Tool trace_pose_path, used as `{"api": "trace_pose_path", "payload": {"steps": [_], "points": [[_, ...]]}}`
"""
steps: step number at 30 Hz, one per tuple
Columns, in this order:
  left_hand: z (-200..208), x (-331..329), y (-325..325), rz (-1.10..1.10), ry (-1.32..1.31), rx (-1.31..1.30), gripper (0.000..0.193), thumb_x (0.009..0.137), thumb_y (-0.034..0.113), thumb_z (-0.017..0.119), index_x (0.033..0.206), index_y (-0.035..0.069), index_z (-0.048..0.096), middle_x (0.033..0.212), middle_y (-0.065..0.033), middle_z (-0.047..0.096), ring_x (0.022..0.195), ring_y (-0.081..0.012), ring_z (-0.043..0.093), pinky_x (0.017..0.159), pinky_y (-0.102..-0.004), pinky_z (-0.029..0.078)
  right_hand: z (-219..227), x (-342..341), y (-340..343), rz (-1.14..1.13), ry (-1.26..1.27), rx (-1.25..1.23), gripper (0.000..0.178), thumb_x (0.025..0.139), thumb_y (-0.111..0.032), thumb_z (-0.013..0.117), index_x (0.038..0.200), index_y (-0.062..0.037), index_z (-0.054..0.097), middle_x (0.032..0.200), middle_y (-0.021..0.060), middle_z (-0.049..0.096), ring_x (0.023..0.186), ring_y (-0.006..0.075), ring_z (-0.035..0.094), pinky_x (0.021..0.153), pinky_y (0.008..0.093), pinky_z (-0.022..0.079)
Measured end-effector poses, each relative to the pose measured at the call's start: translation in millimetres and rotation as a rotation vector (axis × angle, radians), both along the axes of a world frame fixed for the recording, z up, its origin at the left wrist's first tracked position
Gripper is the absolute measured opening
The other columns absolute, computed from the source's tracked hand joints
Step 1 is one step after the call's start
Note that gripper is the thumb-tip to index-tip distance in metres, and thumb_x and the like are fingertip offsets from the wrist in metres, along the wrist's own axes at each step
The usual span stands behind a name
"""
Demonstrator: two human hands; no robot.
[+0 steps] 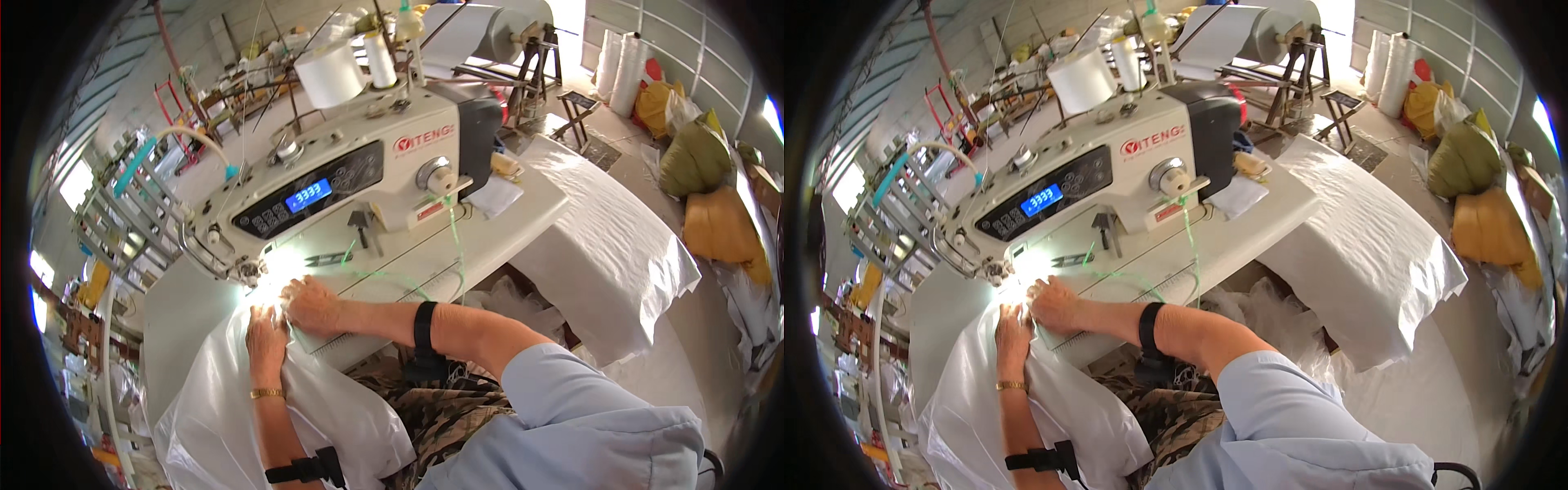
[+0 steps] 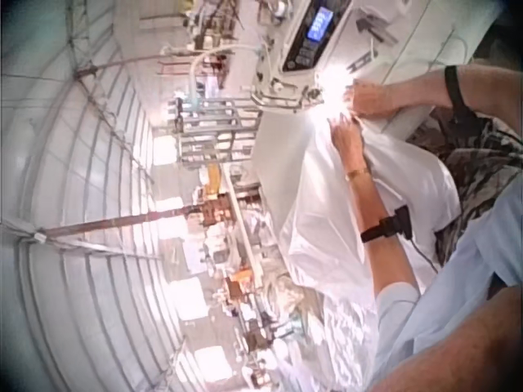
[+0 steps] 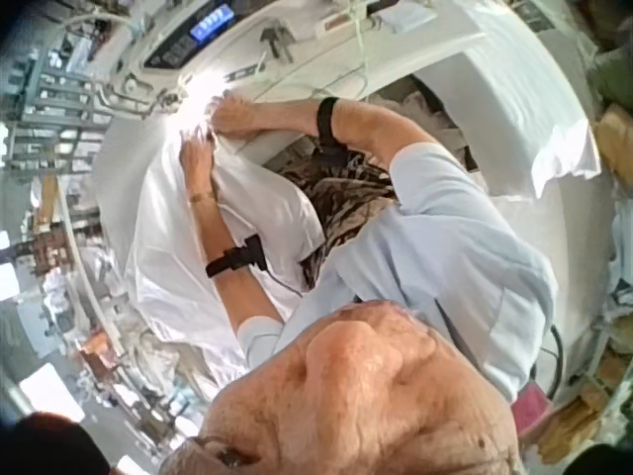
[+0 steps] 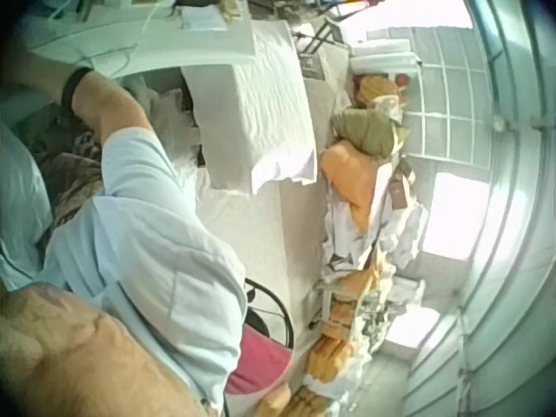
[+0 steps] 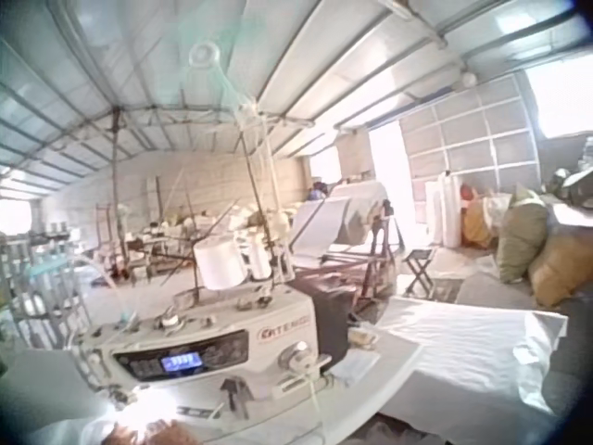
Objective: Sewing large white plastic or fabric sheets together using an industrial sewing machine.
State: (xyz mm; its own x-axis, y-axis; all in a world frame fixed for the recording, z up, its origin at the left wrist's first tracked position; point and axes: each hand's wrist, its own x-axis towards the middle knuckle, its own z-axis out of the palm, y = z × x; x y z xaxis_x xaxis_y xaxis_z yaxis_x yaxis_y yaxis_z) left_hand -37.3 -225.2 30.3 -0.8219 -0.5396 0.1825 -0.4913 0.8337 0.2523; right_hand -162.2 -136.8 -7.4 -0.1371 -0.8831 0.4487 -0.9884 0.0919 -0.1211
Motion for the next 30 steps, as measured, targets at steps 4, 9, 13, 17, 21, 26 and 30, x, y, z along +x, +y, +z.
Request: {"api": "trace_pose_path", "payload": {"steps": [4,9,13,17,21,26,30], "points": [[-27.8,8.7,-18.6,-0.096,0.151,-0.101,0.033,0.092,0.018,0.05,0.114,-0.005,0.059,0.121,-0.0269,0.053,0.109,-0.0406,0.053,0.094,-0.0444,0.044,8.8,12.9,39.3,0.169,-0.204,-0.072,0.03,0.086,-0.02,0.056,0.111,-0.0032,0.062,0.122,0.0102,0.059,0.115,0.0258,0.051,0.096,0.0415,0.039],[-17.6,6.2,-8.6,-0.102,0.151,-0.111,0.03,0.093,0.018,0.047,0.106,-0.005,0.061,0.11,-0.0248,0.056,0.102,-0.0391,0.055,0.09,-0.0452,0.044,7.7,30.8,76.4,0.203,-0.217,-0.057,0.031,0.087,-0.021,0.057,0.113,-0.0048,0.061,0.124,0.0096,0.058,0.119,0.0258,0.049,0.099,0.0414,0.037],[-25.8,9.5,-15.3,-0.11,0.183,-0.175,0.028,0.093,0.017,0.046,0.099,-0.005,0.061,0.1,-0.0212,0.056,0.095,-0.0366,0.056,0.086,-0.044,0.046,6.2,52.5,110.4,0.324,-0.359,-0.057,0.028,0.089,-0.022,0.056,0.112,-0.0056,0.06,0.122,0.0099,0.058,0.118,0.0241,0.049,0.101,0.0419,0.036],[-19.7,16.4,-7.2,-0.076,0.121,-0.055,0.033,0.093,0.019,0.047,0.108,-0.006,0.062,0.112,-0.0226,0.057,0.106,-0.037,0.055,0.095,-0.0422,0.044,-18.9,80.9,141.1,0.326,-0.551,-0.12,0.032,0.092,-0.033,0.055,0.107,-0.0046,0.06,0.105,0.0136,0.062,0.103,0.0297,0.056,0.091,0.0412,0.041],[-8.7,45.7,38.4,-0.084,0.251,0.045,0.035,0.095,0.016,0.048,0.119,-0.008,0.058,0.13,-0.0242,0.053,0.121,-0.0359,0.051,0.103,-0.0418,0.04,-36.6,93.0,169.9,0.233,-0.993,0.101,0.044,0.093,-0.04,0.056,0.102,0.0028,0.058,0.084,0.0213,0.061,0.081,0.0385,0.059,0.074,0.0447,0.046],[-15.1,108.6,137.6,-0.222,0.524,0.029,0.036,0.088,0.015,0.06,0.118,-0.006,0.055,0.12,-0.0233,0.057,0.112,-0.0428,0.053,0.097,-0.0477,0.041,-79.4,110.4,181.6,0.211,-1.511,0.116,0.047,0.093,-0.043,0.059,0.104,0.0027,0.062,0.088,0.0106,0.064,0.082,0.0143,0.057,0.074,0.0347,0.047],[-55.7,170.2,191.8,-0.178,0.413,-0.011,0.05,0.085,0.02,0.067,0.125,0.0,0.047,0.116,-0.0174,0.059,0.109,-0.04,0.053,0.095,-0.0506,0.04,-107.4,120.2,196.0,0.116,-1.5,0.2,0.049,0.089,-0.045,0.06,0.108,0.0008,0.062,0.089,0.0138,0.065,0.08,0.0172,0.06,0.072,0.0373,0.048]]}}
